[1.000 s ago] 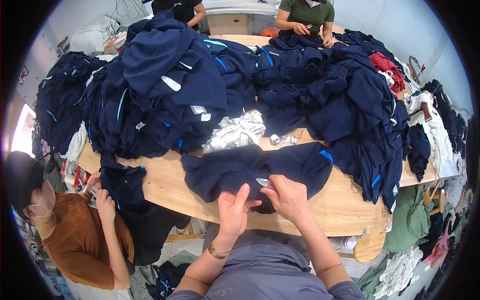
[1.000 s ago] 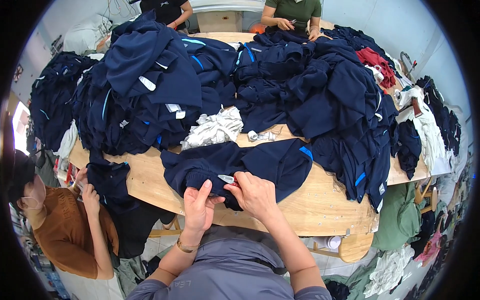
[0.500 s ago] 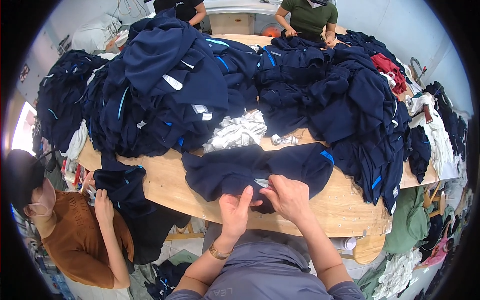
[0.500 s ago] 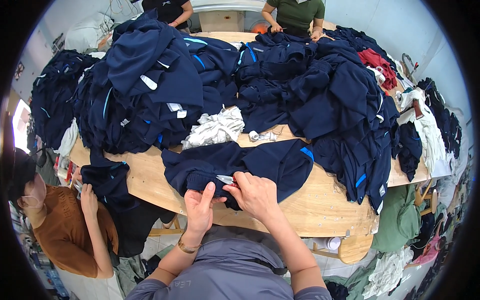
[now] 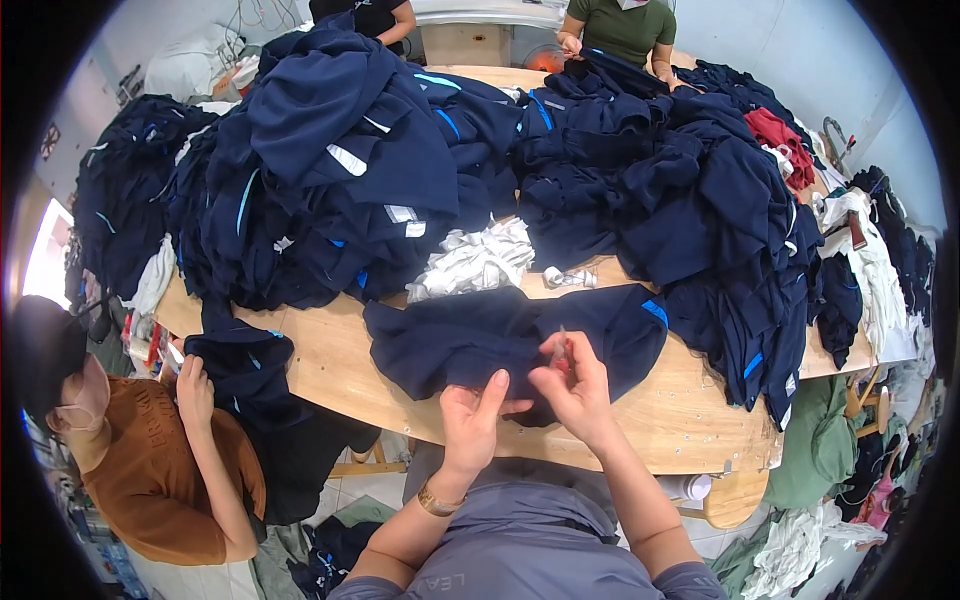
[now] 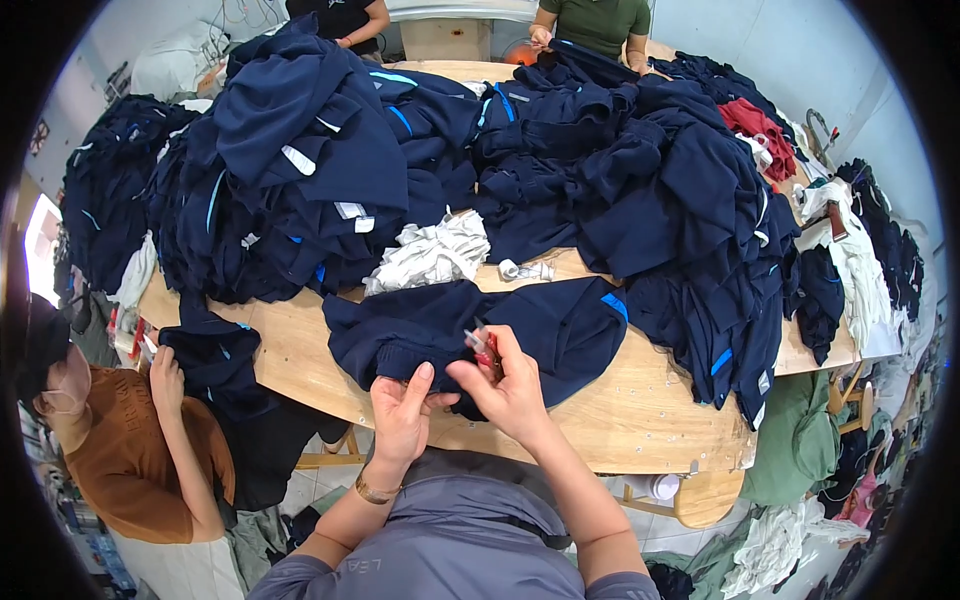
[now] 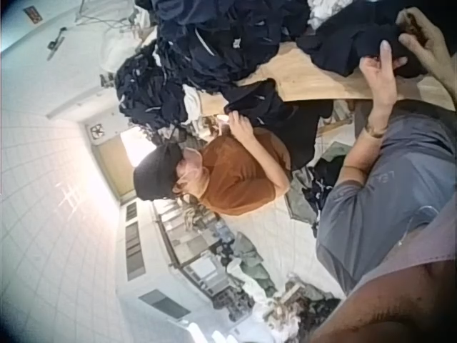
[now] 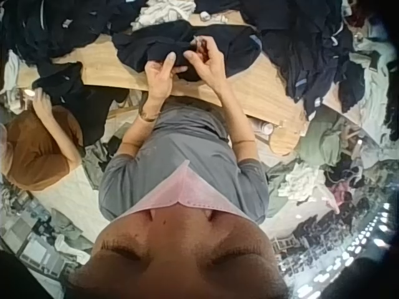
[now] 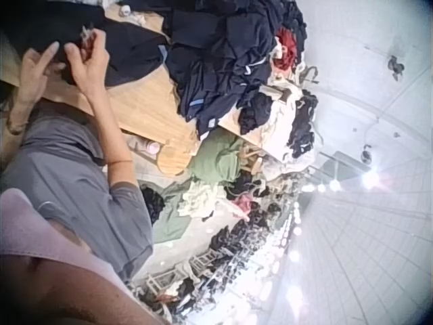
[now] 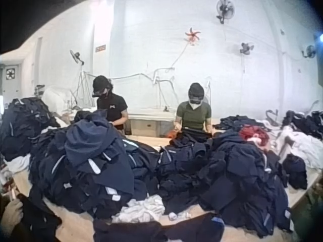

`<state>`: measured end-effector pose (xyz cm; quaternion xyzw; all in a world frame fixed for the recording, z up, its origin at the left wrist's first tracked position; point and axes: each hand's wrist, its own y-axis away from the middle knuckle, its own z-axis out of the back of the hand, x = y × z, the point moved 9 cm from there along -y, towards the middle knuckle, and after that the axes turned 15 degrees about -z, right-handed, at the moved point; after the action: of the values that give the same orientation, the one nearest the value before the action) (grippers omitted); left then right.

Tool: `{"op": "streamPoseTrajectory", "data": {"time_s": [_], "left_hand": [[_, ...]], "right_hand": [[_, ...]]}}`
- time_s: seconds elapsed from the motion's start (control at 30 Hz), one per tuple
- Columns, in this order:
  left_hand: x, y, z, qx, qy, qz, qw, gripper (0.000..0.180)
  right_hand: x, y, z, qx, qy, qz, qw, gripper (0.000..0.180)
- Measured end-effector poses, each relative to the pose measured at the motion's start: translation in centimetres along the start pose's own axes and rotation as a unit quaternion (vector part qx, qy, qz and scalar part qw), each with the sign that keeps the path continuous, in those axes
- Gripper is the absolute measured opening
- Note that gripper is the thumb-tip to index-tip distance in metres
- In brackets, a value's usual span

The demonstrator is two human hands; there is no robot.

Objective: Trimming loose threads from blue athletic shirts using small scissors.

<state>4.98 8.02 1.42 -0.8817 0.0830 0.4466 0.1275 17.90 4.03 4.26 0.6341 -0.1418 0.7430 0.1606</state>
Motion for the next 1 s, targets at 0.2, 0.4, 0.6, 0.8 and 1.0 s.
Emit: {"op": "streamPoseTrajectory", "data": {"time_s": [0.2, 0.4, 0.6, 0.8, 1.0], "left_hand": [[1.1, 0.1, 0.2, -0.013, 0.102, 0.043, 0.994, 0.011], [0.4, -0.3, 0.3, -0.074, 0.159, 0.063, 0.982, 0.014], [0.1, -0.6, 1.7, -0.106, 0.177, 0.053, 0.977, 0.016], [0.7, -1.4, 2.7, -0.119, 0.209, 0.062, 0.969, 0.019], [-0.8, -1.8, 2.4, -0.14, 0.197, 0.048, 0.969, 0.018]], "right_hand": [[2.4, -0.2, -1.8, -0.035, 0.071, 0.123, 0.989, 0.019], [1.0, -0.5, -1.9, -0.002, -0.038, 0.025, 0.999, 0.004], [5.1, -3.7, -1.6, 0.114, -0.207, -0.09, 0.967, 0.01], [22.6, -10.0, -0.2, 0.12, -0.12, 0.155, 0.973, 0.019], [24.4, -8.5, -2.0, 0.191, -0.168, 0.149, 0.956, 0.039]]}}
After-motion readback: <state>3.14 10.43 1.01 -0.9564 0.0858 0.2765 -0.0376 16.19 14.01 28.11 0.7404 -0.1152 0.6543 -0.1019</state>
